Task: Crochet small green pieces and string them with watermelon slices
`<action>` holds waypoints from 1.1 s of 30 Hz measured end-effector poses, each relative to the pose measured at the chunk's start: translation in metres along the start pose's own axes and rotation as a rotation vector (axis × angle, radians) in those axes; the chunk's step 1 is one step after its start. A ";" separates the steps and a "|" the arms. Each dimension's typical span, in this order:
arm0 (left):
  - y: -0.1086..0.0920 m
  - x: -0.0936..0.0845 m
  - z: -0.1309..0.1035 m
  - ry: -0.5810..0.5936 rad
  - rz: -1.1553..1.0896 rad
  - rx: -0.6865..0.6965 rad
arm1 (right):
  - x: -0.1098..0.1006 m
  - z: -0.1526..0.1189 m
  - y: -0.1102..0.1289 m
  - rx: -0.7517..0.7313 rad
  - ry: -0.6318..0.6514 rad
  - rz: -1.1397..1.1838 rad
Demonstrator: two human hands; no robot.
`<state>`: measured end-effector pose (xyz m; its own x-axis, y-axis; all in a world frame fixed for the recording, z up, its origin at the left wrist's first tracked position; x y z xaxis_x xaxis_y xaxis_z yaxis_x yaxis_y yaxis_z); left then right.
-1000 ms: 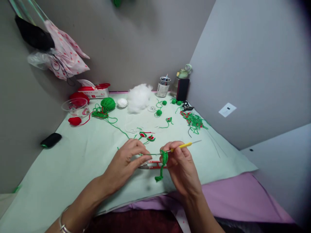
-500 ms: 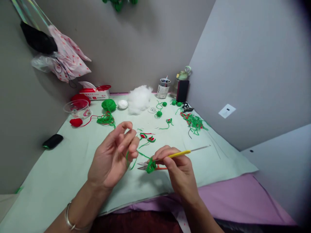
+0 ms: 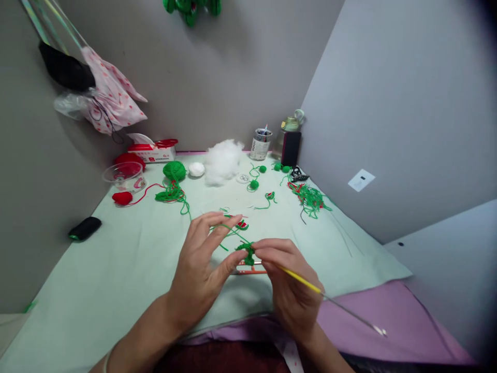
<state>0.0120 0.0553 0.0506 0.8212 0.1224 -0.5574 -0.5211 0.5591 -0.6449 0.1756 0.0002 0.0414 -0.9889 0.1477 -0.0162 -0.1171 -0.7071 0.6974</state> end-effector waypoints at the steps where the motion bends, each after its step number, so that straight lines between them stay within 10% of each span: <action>1: -0.001 0.002 -0.003 0.004 -0.066 -0.049 | 0.001 -0.002 0.000 -0.027 0.003 -0.031; 14: 0.003 0.036 -0.021 0.140 -0.876 -0.648 | 0.004 -0.018 0.002 -0.324 0.096 -0.501; 19: 0.000 0.051 -0.029 0.339 -1.167 -0.839 | 0.002 -0.014 -0.001 -0.246 0.071 -0.261; 33: 0.008 0.025 -0.019 0.246 -0.736 -0.530 | -0.007 -0.002 -0.022 0.356 -0.193 0.548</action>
<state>0.0238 0.0472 0.0210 0.9455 -0.3244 0.0296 0.0219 -0.0272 -0.9994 0.1852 0.0133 0.0245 -0.8590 -0.0228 0.5114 0.4657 -0.4496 0.7622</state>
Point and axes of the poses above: each hand's wrist, its own z-axis towards the middle knuckle, its own x-axis out of the palm, y = z × x, the point moved 5 cm from there along z, towards the middle knuckle, and after that the axes turned 13 degrees about z, right-handed, at the moved point
